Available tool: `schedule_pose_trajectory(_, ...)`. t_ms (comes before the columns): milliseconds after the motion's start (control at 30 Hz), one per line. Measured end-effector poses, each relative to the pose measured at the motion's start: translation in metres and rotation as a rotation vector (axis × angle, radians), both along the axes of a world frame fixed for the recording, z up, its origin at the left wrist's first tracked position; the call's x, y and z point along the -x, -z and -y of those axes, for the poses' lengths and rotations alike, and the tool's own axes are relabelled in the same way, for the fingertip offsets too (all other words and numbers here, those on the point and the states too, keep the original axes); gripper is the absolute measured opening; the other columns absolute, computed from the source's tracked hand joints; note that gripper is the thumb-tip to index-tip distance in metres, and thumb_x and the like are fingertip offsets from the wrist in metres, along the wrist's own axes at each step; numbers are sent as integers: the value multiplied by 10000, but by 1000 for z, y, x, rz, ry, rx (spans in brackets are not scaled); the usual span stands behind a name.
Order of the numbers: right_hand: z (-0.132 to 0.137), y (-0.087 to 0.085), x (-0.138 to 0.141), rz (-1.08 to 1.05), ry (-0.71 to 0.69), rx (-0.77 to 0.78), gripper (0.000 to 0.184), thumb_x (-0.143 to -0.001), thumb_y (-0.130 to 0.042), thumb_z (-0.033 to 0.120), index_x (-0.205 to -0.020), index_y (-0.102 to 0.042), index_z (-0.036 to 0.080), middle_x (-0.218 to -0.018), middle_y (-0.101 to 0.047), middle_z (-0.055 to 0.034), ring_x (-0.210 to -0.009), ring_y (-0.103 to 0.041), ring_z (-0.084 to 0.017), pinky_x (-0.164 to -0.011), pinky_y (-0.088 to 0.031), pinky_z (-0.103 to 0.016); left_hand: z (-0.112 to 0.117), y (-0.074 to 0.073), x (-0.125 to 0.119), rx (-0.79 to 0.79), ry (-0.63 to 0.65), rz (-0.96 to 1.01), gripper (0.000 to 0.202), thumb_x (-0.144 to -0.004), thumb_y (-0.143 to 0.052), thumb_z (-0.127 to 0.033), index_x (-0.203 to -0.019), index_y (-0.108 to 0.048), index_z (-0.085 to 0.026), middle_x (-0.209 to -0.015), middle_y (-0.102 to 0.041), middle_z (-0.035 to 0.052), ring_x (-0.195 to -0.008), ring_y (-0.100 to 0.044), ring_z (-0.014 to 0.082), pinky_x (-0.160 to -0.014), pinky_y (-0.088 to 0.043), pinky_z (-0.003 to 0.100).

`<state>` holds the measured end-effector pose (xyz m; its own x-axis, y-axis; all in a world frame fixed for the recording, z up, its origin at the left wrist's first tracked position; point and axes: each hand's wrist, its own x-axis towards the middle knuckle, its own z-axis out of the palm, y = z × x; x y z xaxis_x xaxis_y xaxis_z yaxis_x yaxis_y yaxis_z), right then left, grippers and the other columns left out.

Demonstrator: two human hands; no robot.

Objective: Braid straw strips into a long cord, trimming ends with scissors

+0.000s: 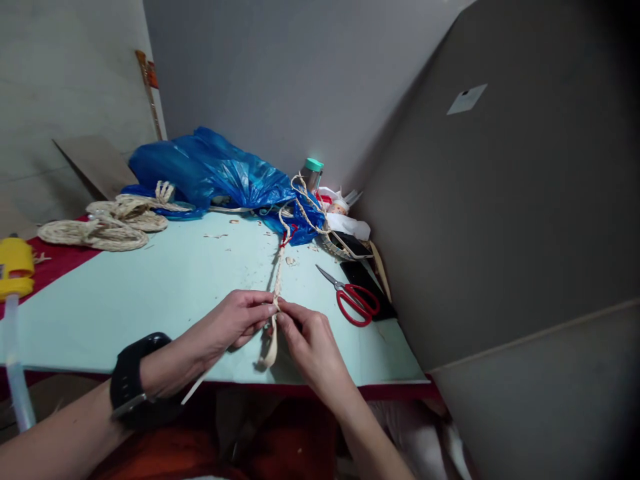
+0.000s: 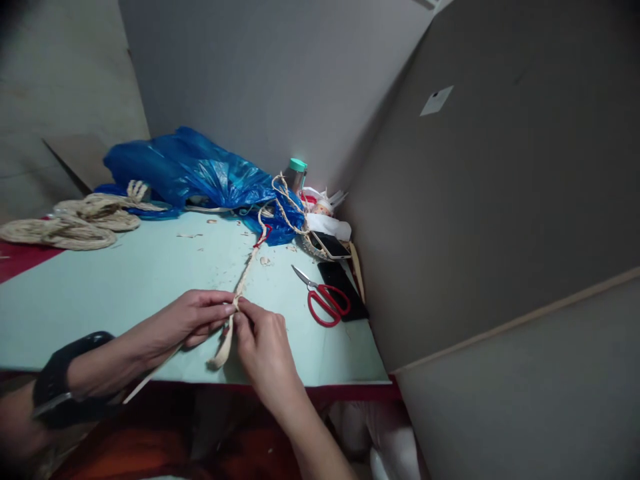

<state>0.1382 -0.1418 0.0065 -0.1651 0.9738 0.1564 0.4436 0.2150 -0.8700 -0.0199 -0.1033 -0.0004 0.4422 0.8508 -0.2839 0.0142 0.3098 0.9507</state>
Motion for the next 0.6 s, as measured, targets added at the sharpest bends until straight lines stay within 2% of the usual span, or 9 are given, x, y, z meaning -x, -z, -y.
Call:
schedule_pose_trajectory(67, 6, -5, 0, 237, 69, -95, 239, -949, -464, 198, -946, -701, 174, -834, -720, -56, -714, -627, -165, -692, -426, -250, 1, -1, 1, -38, -42, -67, 262, -753, -632, -381, -846, -669, -139, -473, -379, -97, -393, -203, 44, -401, -109, 218)
schedule_pose_trajectory(200, 21, -6, 8, 637, 132, -370, 183, -879, -480, 93, -798, -625, 172, -675, -647, -34, -570, -573, -161, -539, -312, -270, 3, 2, -1, -227, -94, -157, 261, -747, -627, -339, -600, -664, -127, -542, -560, -6, -525, -437, 87, -510, -302, 220)
schedule_pose_trajectory(267, 28, 0, 18, 750, 173, -532, 162, -839, -486, 57, -811, -600, 170, -633, -614, -20, -534, -565, -168, -498, -266, -289, 4, 3, -2, -237, -110, -187, 261, -756, -624, -347, -613, -675, -135, -522, -572, -7, -526, -457, 100, -523, -310, 234)
schedule_pose_trajectory(367, 38, 10, 35, 823, 225, -717, 184, -826, -439, 29, -824, -570, 159, -602, -579, -19, -496, -556, -178, -453, -244, -305, 6, 0, -1, -139, -121, -160, 232, -757, -630, -359, -729, -701, -140, -508, -588, -21, -455, -425, 94, -494, -299, 243)
schedule_pose_trajectory(500, 43, 17, 44, 880, 183, -813, 244, -775, -396, -25, -851, -556, 143, -622, -586, -48, -508, -562, -201, -438, -282, -310, 8, -5, 1, -103, -77, -69, 264, -746, -663, -386, -755, -699, -125, -693, -705, 41, -473, -449, 77, -500, -316, 232)
schedule_pose_trajectory(600, 40, 16, 38, 853, 94, -725, 238, -754, -420, -10, -841, -563, 160, -630, -602, -48, -506, -565, -201, -443, -266, -318, 7, -5, 2, -68, -89, -60, 284, -715, -678, -397, -746, -678, -115, -662, -685, 34, -410, -336, 43, -445, -212, 224)
